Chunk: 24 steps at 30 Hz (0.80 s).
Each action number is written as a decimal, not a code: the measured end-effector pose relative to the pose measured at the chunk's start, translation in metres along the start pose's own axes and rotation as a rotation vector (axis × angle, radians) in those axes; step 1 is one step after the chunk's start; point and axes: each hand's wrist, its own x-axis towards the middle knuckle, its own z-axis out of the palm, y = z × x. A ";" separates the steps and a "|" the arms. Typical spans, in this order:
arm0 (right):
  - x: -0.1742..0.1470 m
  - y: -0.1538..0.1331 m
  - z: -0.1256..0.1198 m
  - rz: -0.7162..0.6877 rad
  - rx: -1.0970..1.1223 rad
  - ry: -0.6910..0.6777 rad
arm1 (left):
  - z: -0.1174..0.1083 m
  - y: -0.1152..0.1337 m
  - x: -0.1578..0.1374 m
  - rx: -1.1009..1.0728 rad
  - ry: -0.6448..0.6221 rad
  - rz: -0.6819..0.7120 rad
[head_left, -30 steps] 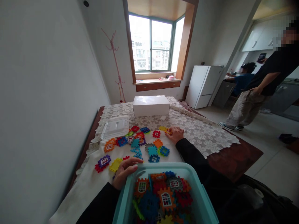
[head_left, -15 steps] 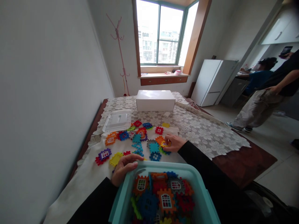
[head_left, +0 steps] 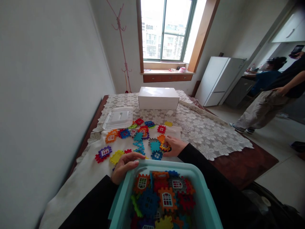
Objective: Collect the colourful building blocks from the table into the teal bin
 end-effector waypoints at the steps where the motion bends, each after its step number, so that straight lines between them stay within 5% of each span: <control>1: -0.001 -0.002 0.002 -0.005 -0.011 0.004 | 0.000 0.000 0.000 -0.002 -0.002 -0.002; 8: 0.004 0.004 0.005 -0.026 0.086 0.132 | 0.007 0.007 -0.002 -0.023 0.001 -0.001; 12: 0.004 0.013 -0.012 -0.056 0.511 0.195 | 0.015 0.014 -0.003 -0.031 0.017 0.005; 17: -0.014 -0.017 -0.038 -0.448 1.256 0.107 | 0.014 0.012 -0.002 -0.025 0.047 0.016; 21: -0.020 -0.038 -0.039 -0.783 1.300 -0.050 | 0.010 0.004 0.001 -0.023 0.051 0.037; 24: -0.008 -0.029 -0.020 -0.631 1.223 0.235 | 0.010 0.003 0.001 -0.020 0.048 0.041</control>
